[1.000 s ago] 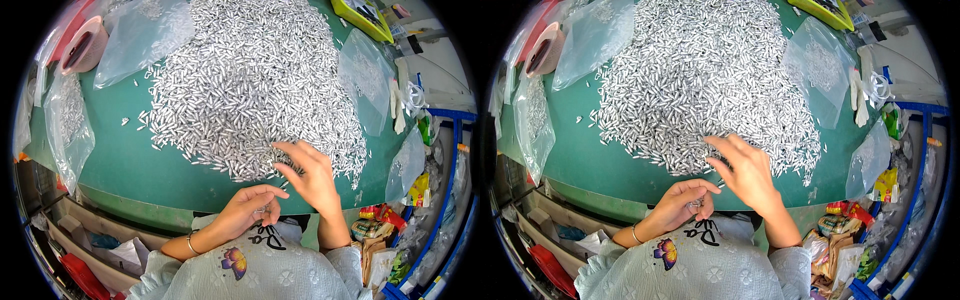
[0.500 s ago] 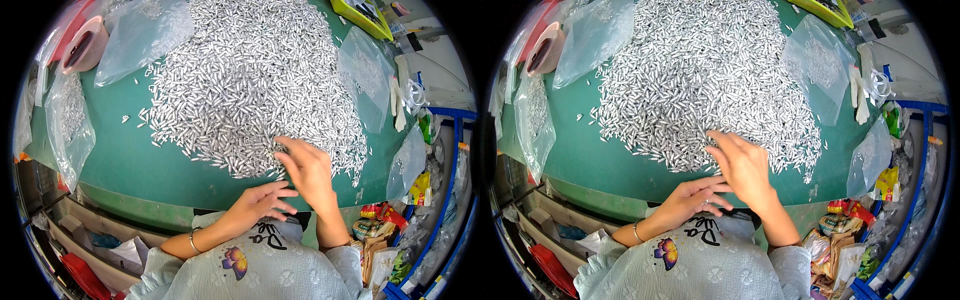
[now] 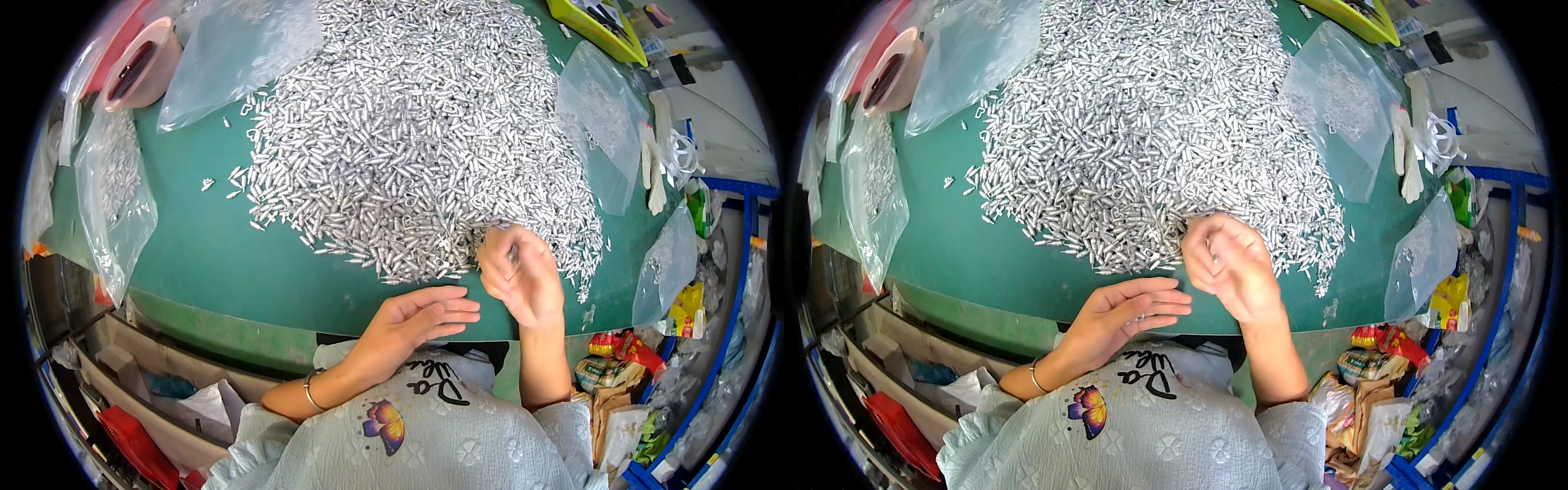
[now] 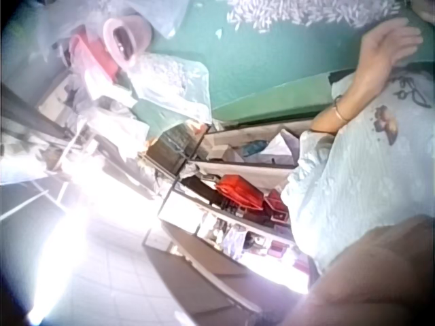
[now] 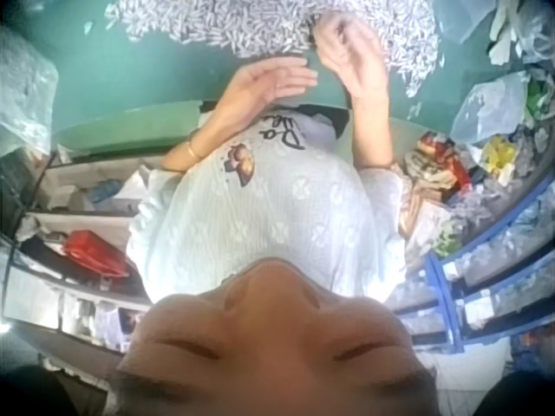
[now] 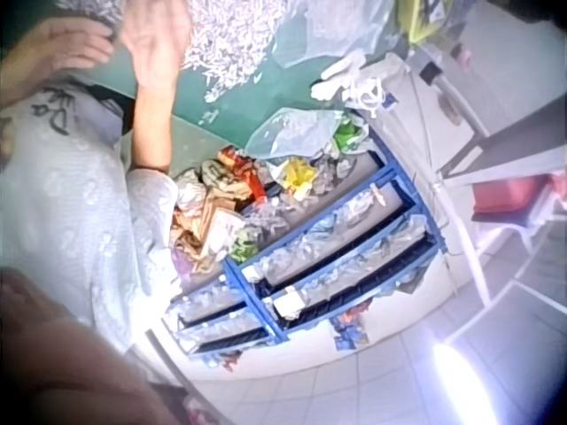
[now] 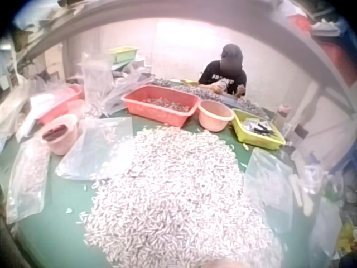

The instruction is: The person repeatedly picks up small silver fasteners from a large pile on a green table, separates them by hand, and places them into a clear plastic bag. The person occasionally spreads the pile with both hands to access more items. Another person is visible in the background performing a similar task.

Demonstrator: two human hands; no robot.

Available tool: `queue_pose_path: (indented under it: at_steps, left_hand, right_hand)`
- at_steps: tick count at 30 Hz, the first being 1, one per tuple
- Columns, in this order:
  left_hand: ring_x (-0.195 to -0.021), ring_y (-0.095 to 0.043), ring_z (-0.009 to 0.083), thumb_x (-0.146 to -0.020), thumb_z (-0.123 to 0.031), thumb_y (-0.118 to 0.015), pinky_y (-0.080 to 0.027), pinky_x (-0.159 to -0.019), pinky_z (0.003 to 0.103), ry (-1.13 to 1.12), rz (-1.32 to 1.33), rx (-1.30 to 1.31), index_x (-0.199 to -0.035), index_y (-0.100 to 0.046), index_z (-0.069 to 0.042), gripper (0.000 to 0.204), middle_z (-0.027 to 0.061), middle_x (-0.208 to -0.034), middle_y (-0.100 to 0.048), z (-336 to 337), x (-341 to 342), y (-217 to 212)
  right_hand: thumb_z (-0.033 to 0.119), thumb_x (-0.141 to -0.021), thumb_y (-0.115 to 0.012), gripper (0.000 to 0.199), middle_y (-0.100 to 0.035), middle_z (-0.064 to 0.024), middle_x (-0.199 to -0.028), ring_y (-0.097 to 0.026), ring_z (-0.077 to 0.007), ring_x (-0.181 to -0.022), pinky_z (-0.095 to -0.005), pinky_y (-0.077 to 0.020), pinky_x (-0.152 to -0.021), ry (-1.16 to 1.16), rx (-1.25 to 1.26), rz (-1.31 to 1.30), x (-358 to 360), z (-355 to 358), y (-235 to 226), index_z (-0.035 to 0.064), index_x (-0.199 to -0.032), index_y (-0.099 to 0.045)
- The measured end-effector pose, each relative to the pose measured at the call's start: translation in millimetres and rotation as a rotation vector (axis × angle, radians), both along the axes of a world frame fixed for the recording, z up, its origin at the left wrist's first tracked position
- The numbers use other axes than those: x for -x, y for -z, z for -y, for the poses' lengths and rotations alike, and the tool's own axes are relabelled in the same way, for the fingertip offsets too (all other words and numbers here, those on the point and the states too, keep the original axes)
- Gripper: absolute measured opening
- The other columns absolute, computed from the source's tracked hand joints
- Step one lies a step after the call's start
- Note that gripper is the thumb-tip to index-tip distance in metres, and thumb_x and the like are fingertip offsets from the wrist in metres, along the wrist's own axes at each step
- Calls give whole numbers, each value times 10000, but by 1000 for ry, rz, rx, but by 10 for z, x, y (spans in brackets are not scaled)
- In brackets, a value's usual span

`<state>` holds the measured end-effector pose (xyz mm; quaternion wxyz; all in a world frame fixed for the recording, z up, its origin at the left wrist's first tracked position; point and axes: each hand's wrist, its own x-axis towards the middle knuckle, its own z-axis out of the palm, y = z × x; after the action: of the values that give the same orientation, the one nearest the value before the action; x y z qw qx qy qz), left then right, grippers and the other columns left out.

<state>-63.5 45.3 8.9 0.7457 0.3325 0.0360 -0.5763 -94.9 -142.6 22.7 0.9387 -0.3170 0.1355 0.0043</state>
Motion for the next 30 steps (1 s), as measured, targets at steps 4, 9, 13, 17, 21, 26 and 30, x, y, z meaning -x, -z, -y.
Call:
queue_pose_path:
  at_steps: [4,9,13,17,21,26,30]
  left_hand:
    - [-1139,-552,273,-976,-105,-409,-436,-982,355,-13,-10,-15,-1276,-439,75,351,203,-1216,-555,-55,0,21]
    - [-1127,-557,261,-976,-92,-409,-439,-982,343,-69,-23,-14,-1273,-443,73,342,196,-1212,-556,-79,2,28]
    - [-1129,-555,262,-976,-96,-412,-437,-983,344,-89,-14,-23,-1270,-447,74,341,200,-1208,-557,-71,-28,-15]
    - [-1165,-534,289,-973,-120,-416,-416,-1003,380,-69,1,-2,-1287,-431,71,368,204,-1227,-548,-74,-24,9]
    - [-1159,-538,289,-972,-118,-416,-421,-1000,377,-74,-1,-7,-1268,-448,77,356,204,-1222,-551,-92,-23,5]
    - [-1144,-549,284,-971,-104,-407,-427,-992,375,-61,24,-30,-1234,-481,86,333,197,-1205,-562,-143,-41,-12]
    - [-1102,-574,245,-970,-86,-422,-449,-975,334,-94,-11,-8,-1211,-503,86,307,183,-1174,-577,-152,-44,-3]
  right_hand:
    - [139,-788,-706,165,-601,-52,-650,-468,-143,-442,-268,-394,-428,-160,1574,8,-26,-197,-32,43,-915,-662]
    - [83,-755,-721,140,-614,-51,-679,-502,-155,-470,-271,-416,-460,-110,1561,-30,-31,-184,21,49,-884,-679]
    - [33,-843,-630,74,-546,-13,-704,-478,-76,-599,-212,-368,-505,-44,861,-258,59,-44,-57,-19,-895,-641]
    - [204,-922,-493,251,-476,-109,-834,-437,-133,-586,-232,-331,-458,-51,-101,50,13,1,85,-18,-1034,-534]
    - [208,-889,-568,238,-508,-78,-777,-445,-129,-545,-242,-335,-440,-33,46,95,-80,-59,-20,-3,-998,-574]
    - [166,-767,-722,155,-541,-18,-572,-526,-157,-463,-293,-399,-437,-218,1540,-53,-127,-322,-47,50,-831,-642]
    - [106,-750,-734,149,-609,-82,-636,-476,-158,-443,-256,-393,-428,-148,1833,53,-160,-395,0,40,-865,-666]
